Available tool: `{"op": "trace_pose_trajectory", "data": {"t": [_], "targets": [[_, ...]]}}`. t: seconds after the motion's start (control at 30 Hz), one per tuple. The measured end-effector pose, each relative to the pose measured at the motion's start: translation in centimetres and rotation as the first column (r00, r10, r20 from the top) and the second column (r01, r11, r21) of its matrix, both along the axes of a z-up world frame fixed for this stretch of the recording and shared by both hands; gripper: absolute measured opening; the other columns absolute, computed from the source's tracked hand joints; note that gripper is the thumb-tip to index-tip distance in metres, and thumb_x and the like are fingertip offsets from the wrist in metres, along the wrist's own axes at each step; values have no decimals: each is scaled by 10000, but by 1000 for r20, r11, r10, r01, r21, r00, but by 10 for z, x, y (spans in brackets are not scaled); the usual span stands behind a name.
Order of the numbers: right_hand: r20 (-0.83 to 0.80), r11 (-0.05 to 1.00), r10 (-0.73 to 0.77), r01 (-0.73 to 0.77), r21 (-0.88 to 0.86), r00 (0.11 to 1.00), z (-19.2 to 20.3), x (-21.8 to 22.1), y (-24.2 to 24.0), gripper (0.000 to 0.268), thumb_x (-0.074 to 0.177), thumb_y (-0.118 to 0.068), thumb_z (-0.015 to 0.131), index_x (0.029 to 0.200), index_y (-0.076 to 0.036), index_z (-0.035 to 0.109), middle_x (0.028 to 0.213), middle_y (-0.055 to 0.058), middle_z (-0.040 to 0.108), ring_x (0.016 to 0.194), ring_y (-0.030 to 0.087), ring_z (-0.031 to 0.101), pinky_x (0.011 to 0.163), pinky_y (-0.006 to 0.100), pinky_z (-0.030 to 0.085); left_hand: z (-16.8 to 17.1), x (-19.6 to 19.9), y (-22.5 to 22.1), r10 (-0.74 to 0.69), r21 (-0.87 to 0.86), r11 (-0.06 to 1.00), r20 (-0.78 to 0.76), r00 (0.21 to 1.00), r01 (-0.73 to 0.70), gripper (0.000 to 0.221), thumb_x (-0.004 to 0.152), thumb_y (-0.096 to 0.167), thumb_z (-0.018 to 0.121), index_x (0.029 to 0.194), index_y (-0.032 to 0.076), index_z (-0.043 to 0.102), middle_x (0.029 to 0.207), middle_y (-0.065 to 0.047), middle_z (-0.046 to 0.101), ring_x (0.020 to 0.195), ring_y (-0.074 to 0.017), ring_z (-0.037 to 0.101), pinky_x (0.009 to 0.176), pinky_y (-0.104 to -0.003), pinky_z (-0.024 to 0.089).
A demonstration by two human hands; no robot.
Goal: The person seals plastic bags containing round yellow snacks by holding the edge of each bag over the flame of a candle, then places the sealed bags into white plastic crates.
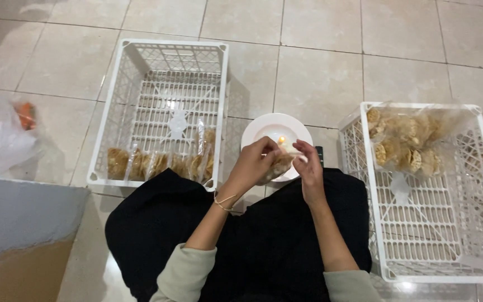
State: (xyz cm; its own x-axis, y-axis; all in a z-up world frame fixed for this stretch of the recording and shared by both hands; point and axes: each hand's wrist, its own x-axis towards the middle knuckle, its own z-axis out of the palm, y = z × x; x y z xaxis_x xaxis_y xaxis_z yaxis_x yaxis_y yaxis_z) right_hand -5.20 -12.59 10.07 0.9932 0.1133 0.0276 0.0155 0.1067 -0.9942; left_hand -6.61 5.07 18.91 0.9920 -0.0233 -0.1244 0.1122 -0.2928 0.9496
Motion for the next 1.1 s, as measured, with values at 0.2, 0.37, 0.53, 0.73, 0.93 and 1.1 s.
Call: {"op": "trace_pose_trajectory", "data": {"t": [0.2,0.37,0.53,0.73,0.93,1.1], "targets": [[-316,884,390,-255,393,865,-7,-8,12,819,852,-79,731,1549,-180,313,1491,117,461,1277,250,546,1009,401,508,16,-7,23,88,-217,972,-20,996,-90,258,979,202,633,1148,10,595,1220,-294,641,1178,-469,643,973,-544,535],[-283,913,369,-290,285,885,-3,-5,22,614,818,9,771,1345,-112,480,1320,158,628,1209,294,620,963,453,550,30,-13,47,22,-110,994,-65,998,-29,610,901,279,738,1334,-36,444,1320,-399,514,1237,-608,526,997,-611,487],[-253,929,358,-315,194,899,-17,-2,27,643,757,35,834,1309,-111,537,1231,94,666,1182,255,622,987,438,547,28,-11,64,-70,83,992,-222,973,91,761,878,447,740,1377,-67,486,1299,-400,569,1199,-593,569,945,-620,509],[-250,886,394,-292,361,885,-3,-1,38,688,805,-119,768,1429,-136,480,1284,21,588,1230,175,557,1031,374,511,8,-9,99,101,73,993,-72,992,-96,272,872,290,744,1100,146,777,994,-227,759,907,-421,746,761,-455,600],[-291,891,364,-240,385,885,-9,9,39,645,843,-289,669,1410,-31,500,1353,258,596,1319,409,544,1032,557,486,22,-18,172,599,-314,781,133,790,-540,352,933,118,723,1236,-25,616,1109,-264,645,960,-347,693,786,-428,637],[-328,898,390,-275,344,861,-15,6,48,577,873,-216,614,1391,18,514,1267,284,627,1199,410,618,955,532,519,-11,-12,197,704,48,660,307,640,-750,259,921,149,685,1130,23,598,1037,-210,662,945,-387,717,767,-484,589]]}}
